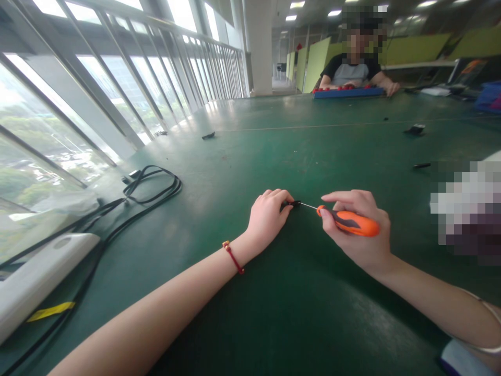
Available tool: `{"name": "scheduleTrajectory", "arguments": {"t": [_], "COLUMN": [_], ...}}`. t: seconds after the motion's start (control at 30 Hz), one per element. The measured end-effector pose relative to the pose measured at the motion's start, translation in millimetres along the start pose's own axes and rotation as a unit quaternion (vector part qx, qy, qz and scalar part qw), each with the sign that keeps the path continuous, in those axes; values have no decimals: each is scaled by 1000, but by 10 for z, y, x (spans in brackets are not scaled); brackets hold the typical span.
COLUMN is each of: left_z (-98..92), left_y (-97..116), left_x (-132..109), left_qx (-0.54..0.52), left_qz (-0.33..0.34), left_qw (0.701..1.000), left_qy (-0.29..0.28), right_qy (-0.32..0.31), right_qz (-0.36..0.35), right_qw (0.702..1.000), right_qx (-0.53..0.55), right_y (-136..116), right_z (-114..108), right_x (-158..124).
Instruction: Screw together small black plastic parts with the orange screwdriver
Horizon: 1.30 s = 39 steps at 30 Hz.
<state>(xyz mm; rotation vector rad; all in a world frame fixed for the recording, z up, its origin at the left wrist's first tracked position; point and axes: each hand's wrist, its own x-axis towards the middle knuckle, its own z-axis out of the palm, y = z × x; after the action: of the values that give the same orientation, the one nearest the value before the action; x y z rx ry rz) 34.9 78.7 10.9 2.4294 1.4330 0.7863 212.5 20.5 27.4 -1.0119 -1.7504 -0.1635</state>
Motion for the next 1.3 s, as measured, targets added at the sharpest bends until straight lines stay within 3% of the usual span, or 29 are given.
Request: {"name": "scheduleTrajectory", "arguments": {"t": [0.13, 0.3, 0.5, 0.7, 0.9, 1.1, 1.3], "left_z": [-1, -1, -4, -7, -6, -5, -6], "left_y": [1, 4, 7, 8, 4, 8, 5], "left_x": [-5, 0, -1, 0, -8, -1, -2], "left_qx": [-1, -1, 2, -1, 2, 2, 3], "left_qz": [1, 2, 4, -1, 1, 2, 3], "left_qw": [1000, 1000, 1000, 1000, 1000, 1000, 1000], "left_qy": [2, 0, 3, 1, 0, 0, 2], "right_qy": [14, -34, 19, -42, 6, -44, 14], "right_qz": [44, 4, 26, -15, 30, -5, 30], "right_qw": [999, 999, 999, 999, 999, 999, 999], "right_qx": [26, 8, 34, 8, 27, 4, 11], "right_y": [33, -3, 33, -15, 31, -17, 13], "right_z": [15, -7, 18, -7, 11, -10, 12], "right_x": [-18, 2, -14, 16, -20, 13, -13]}}
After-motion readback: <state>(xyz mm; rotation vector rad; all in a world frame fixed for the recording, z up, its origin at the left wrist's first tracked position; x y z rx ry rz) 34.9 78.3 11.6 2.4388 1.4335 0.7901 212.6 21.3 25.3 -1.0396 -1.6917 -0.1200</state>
